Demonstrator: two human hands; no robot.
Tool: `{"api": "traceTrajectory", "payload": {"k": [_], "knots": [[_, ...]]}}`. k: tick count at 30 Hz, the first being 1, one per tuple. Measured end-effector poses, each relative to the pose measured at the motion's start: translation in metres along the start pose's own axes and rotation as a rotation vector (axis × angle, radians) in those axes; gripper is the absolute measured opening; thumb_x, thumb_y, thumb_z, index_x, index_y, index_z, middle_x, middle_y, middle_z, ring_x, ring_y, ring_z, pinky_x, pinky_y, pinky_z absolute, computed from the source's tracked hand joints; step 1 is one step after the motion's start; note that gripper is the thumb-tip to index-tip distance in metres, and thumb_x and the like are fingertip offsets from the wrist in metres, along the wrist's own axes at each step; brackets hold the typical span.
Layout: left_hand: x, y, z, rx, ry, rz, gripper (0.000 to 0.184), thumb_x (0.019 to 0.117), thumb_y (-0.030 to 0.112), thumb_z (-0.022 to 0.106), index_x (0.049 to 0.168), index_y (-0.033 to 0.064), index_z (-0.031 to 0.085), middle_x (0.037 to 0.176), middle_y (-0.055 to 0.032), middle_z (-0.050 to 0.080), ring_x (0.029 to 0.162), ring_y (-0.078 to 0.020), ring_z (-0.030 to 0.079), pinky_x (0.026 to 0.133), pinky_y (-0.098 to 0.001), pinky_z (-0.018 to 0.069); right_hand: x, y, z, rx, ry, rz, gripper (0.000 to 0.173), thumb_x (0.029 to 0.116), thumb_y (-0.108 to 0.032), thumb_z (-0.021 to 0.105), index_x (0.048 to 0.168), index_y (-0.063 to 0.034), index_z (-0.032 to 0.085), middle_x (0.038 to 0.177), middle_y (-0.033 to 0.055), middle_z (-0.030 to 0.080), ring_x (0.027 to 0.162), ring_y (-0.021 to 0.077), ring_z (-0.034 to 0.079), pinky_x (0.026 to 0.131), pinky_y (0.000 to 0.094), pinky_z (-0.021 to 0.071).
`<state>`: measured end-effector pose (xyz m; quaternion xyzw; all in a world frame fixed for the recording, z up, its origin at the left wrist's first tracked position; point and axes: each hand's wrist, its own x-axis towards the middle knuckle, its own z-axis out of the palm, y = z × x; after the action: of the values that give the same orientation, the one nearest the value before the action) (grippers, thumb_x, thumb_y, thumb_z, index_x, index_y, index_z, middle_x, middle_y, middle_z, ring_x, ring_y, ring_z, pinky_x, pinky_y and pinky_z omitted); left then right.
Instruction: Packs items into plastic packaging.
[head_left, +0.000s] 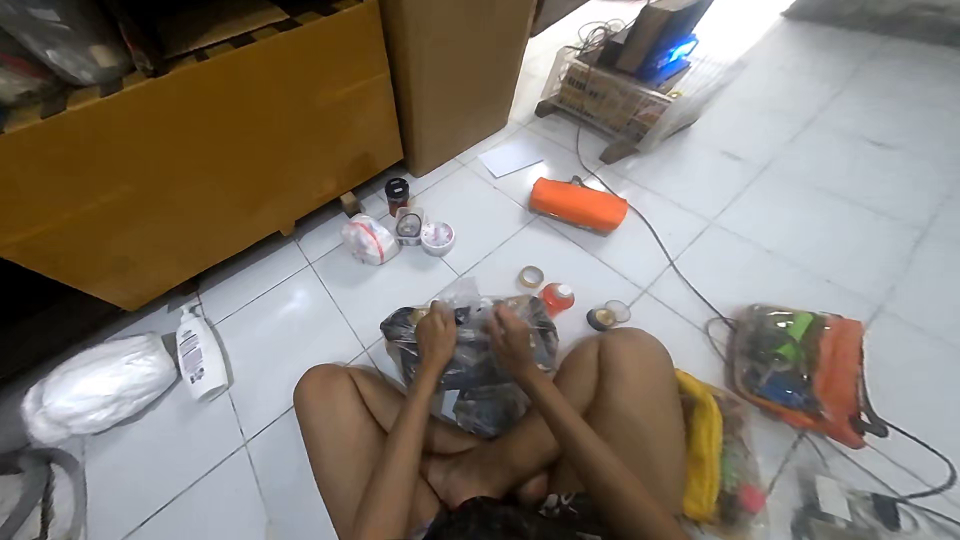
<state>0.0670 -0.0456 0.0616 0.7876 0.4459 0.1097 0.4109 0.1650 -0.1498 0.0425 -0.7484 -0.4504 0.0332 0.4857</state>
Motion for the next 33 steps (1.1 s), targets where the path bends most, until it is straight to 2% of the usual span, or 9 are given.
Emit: {"api": "traceTrajectory", "payload": {"k": [4,9,14,18,21,23,25,29,33], "knots": [[-0.004,-0.005,-0.009,0.145,-0.195,0.143,0.05,0.1026,0.016,0.049,0.138,-0.0193,0.049,0.125,-0.0377,0.061,0.125,-0.0484,0.057,0.11,-0.0573,0.0388,0.018,-0.002,0.006,-0.107,-0.143,-0.216,0.02,0.0954,-0.006,0.061,0.091,0.0115,0.07,0.091,0.0262,0.07,0.075,0.0393,0.071,0.065,0.0516,0.0586],[0.0,-0.015,-0.023,0.171,-0.393,0.248,0.053,0.0982,0.027,0.064,0.125,-0.018,0.058,0.124,-0.0363,0.061,0.124,-0.0468,0.057,0.111,-0.0572,0.0367,0.056,-0.018,0.003,-0.161,-0.451,-0.062,0.028,0.1013,-0.014,0.058,0.1,0.0109,0.072,0.117,0.0314,0.064,0.106,0.0449,0.065,0.091,0.0547,0.0529],[0.0,-0.007,-0.024,0.284,-0.512,0.264,0.082,0.0803,0.049,0.082,0.135,-0.007,0.058,0.126,-0.0287,0.065,0.124,-0.0427,0.058,0.111,-0.0602,0.0374,0.071,-0.014,-0.016,0.081,-0.247,0.178,0.033,0.1071,-0.008,0.045,0.105,0.0175,0.066,0.095,0.0271,0.069,0.088,0.0316,0.069,0.087,0.0443,0.0553],[0.007,-0.006,-0.02,0.253,-0.478,0.208,0.045,0.0962,0.028,0.07,0.119,-0.0113,0.065,0.118,-0.0309,0.067,0.119,-0.0437,0.062,0.107,-0.0584,0.042,0.082,0.003,-0.028,0.313,0.064,0.474,0.041,0.1127,-0.018,0.034,0.097,0.0113,0.058,0.069,0.0042,0.051,0.059,0.0067,0.051,0.061,0.0253,0.0473],[0.014,-0.008,-0.018,0.25,-0.511,0.194,0.042,0.0989,0.027,0.066,0.113,-0.0126,0.067,0.114,-0.0315,0.067,0.116,-0.0436,0.063,0.105,-0.0577,0.043,0.083,0.014,-0.028,0.177,0.101,0.501,0.038,0.1125,-0.019,0.036,0.098,0.0087,0.058,0.075,0.0085,0.052,0.067,0.0131,0.053,0.067,0.0303,0.0465],[0.017,-0.01,-0.018,0.208,-0.514,0.198,0.042,0.0975,0.028,0.069,0.109,-0.0122,0.068,0.109,-0.0304,0.068,0.11,-0.0425,0.064,0.102,-0.0577,0.0449,0.074,0.012,-0.033,-0.031,0.133,0.336,0.032,0.1079,-0.014,0.047,0.122,0.0124,0.059,0.105,0.027,0.067,0.098,0.0352,0.067,0.091,0.0487,0.0519],[0.02,-0.013,-0.018,0.144,-0.51,0.199,0.042,0.0945,0.026,0.072,0.111,-0.0119,0.067,0.108,-0.0295,0.068,0.108,-0.0411,0.065,0.101,-0.0569,0.0461,0.053,0.014,-0.031,-0.202,0.241,-0.054,0.039,0.0963,-0.013,0.059,0.121,0.016,0.06,0.117,0.0336,0.065,0.111,0.0477,0.064,0.099,0.0565,0.0503],[0.024,-0.007,-0.024,0.007,-0.529,0.117,0.054,0.0894,0.018,0.078,0.129,-0.0123,0.058,0.124,-0.0296,0.063,0.12,-0.0359,0.061,0.108,-0.0493,0.0441,-0.001,0.015,-0.019,-0.267,0.044,-0.744,0.023,0.0962,-0.014,0.056,0.097,-0.0023,0.076,0.102,0.0177,0.077,0.098,0.0321,0.074,0.093,0.0424,0.0572],[0.027,-0.009,-0.028,-0.141,-0.598,0.064,0.055,0.0881,0.011,0.076,0.133,-0.0112,0.052,0.125,-0.0241,0.062,0.116,-0.0243,0.061,0.104,-0.0388,0.0469,-0.012,0.042,0.001,-0.318,-0.251,-0.636,0.034,0.0955,-0.019,0.064,0.121,0.0023,0.071,0.124,0.0227,0.071,0.121,0.043,0.066,0.106,0.0563,0.05]]}}
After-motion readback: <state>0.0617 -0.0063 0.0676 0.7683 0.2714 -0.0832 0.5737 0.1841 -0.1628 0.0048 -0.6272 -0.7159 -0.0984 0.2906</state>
